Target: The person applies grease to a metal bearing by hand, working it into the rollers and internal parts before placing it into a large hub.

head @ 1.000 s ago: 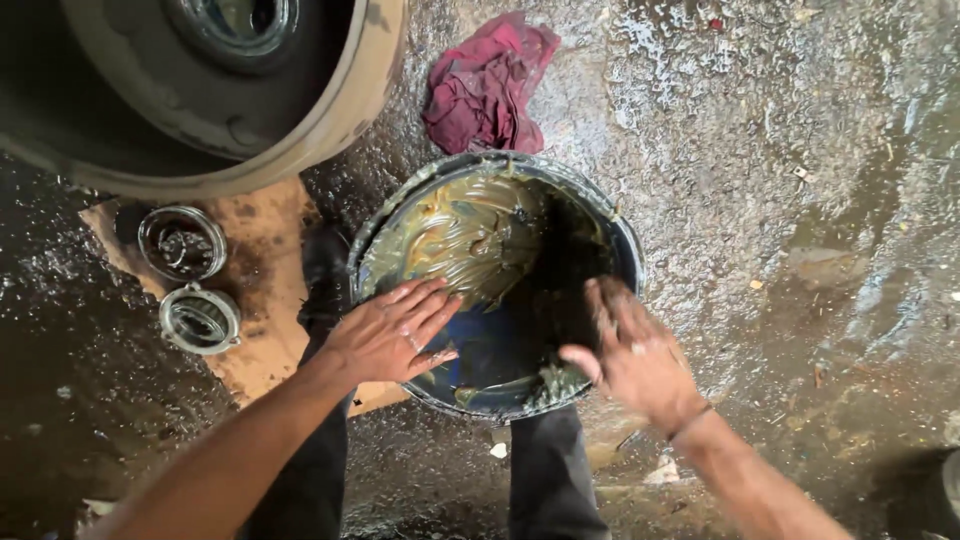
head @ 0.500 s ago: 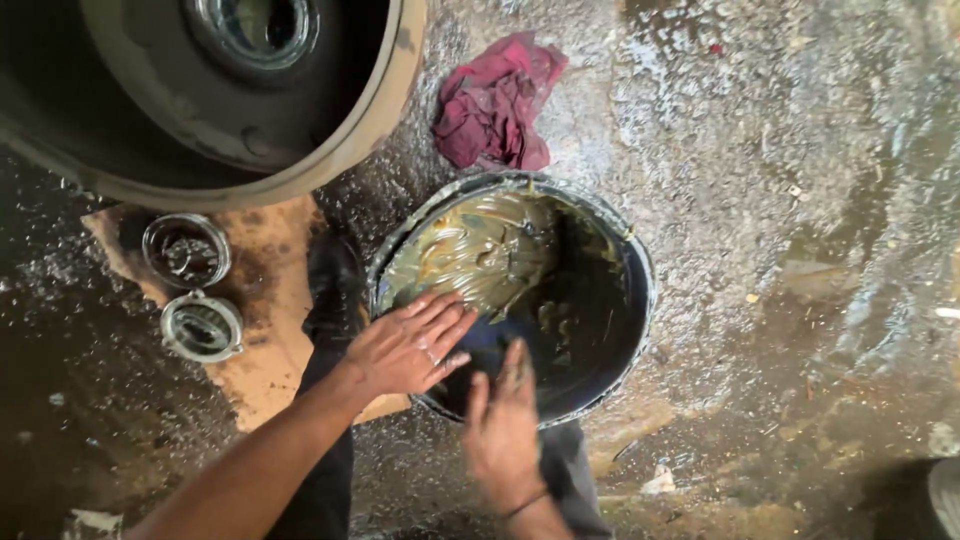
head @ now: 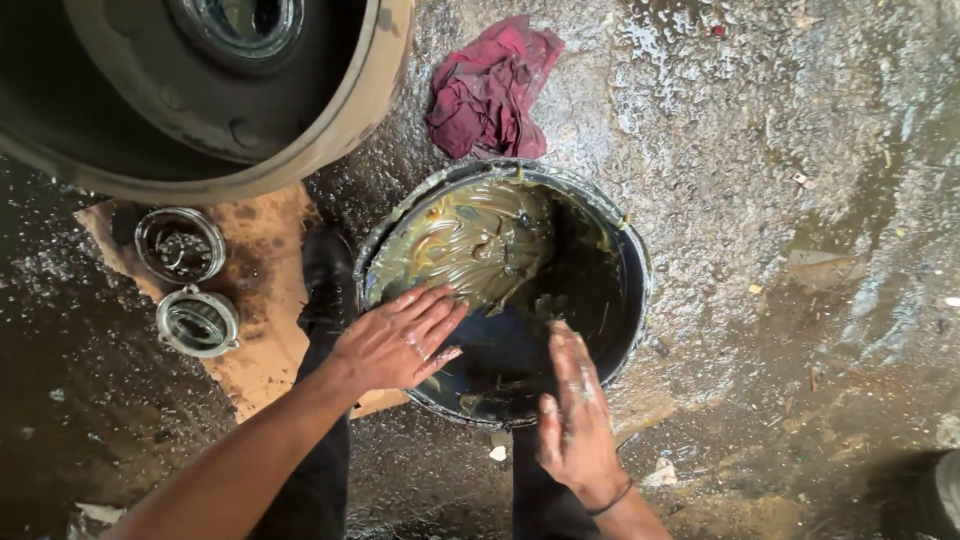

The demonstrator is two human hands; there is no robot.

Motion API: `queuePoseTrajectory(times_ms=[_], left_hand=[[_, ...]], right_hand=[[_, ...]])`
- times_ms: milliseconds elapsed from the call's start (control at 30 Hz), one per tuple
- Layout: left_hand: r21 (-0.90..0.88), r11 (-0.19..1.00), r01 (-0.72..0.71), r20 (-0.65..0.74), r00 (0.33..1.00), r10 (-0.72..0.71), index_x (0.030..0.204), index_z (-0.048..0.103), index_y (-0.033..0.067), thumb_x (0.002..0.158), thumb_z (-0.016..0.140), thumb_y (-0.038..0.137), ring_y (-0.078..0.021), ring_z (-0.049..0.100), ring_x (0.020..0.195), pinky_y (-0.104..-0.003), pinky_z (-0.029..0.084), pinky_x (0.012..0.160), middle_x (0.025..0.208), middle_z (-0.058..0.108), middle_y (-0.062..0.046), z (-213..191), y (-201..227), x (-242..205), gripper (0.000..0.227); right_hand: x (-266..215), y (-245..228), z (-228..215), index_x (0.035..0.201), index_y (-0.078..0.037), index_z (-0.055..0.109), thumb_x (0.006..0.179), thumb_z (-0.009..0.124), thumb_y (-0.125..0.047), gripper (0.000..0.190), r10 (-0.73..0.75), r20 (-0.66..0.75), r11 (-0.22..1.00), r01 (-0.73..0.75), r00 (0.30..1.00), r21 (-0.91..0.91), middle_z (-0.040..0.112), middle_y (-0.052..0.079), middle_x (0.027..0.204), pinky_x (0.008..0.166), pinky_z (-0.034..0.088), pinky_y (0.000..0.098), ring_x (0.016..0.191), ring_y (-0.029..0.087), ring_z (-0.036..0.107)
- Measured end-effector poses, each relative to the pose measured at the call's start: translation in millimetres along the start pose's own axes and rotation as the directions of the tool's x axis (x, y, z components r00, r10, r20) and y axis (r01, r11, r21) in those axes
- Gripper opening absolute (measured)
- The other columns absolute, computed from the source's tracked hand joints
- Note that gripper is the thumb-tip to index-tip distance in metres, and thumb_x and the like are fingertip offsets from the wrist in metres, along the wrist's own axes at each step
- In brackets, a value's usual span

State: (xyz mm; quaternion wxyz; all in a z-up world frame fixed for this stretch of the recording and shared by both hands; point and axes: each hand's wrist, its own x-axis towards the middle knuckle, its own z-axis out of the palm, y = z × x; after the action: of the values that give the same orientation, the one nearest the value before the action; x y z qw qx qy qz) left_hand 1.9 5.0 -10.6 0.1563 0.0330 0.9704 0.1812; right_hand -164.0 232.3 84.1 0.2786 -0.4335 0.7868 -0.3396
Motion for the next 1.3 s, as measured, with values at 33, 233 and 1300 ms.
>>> queuePoseTrajectory(times_ms=[33, 233, 1300], left_hand=[[0.002, 1.0, 0.002, 0.005, 1.0, -0.002, 0.151, 0.038, 0.0001, 0.103, 0.03, 0.052, -0.0271, 0.039, 0.142, -0.042, 0.025, 0.12, 0.15, 0.048, -0.013, 0, -1, 1, 0.071], [-0.003, 1.0, 0.017, 0.052, 0.999, -0.017, 0.152, 0.037, 0.0006, 0.104, 0.03, 0.053, -0.0264, 0.038, 0.142, -0.041, 0.025, 0.12, 0.149, 0.049, -0.012, -3, 1, 1, 0.072], [-0.039, 0.998, 0.041, 0.088, 0.995, -0.037, 0.152, 0.038, 0.0013, 0.103, 0.03, 0.055, -0.0293, 0.039, 0.143, -0.042, 0.026, 0.119, 0.15, 0.047, -0.015, -8, 2, 3, 0.073]], right_hand=[[-1, 2, 0, 0.155, 0.004, 0.036, 0.098, 0.044, -0.013, 0.06, 0.0, 0.0, 1.0, 0.0, 1.0, 0.005, 0.043, 0.027, 0.159, 0.125, 0.032, 0.0494, 0.15, 0.045, 0.04], [-9, 3, -10, 0.153, 0.003, 0.042, 0.108, 0.036, -0.022, 0.052, 0.033, -0.118, 0.991, -0.018, 0.992, 0.129, 0.049, 0.026, 0.156, 0.126, 0.034, 0.0474, 0.149, 0.042, 0.047], [-55, 78, -74, 0.137, 0.0, 0.056, 0.099, 0.045, -0.059, 0.071, -0.154, 0.537, 0.812, 0.416, 0.829, -0.408, 0.052, 0.013, 0.152, 0.116, 0.036, 0.0467, 0.144, 0.035, 0.044]])
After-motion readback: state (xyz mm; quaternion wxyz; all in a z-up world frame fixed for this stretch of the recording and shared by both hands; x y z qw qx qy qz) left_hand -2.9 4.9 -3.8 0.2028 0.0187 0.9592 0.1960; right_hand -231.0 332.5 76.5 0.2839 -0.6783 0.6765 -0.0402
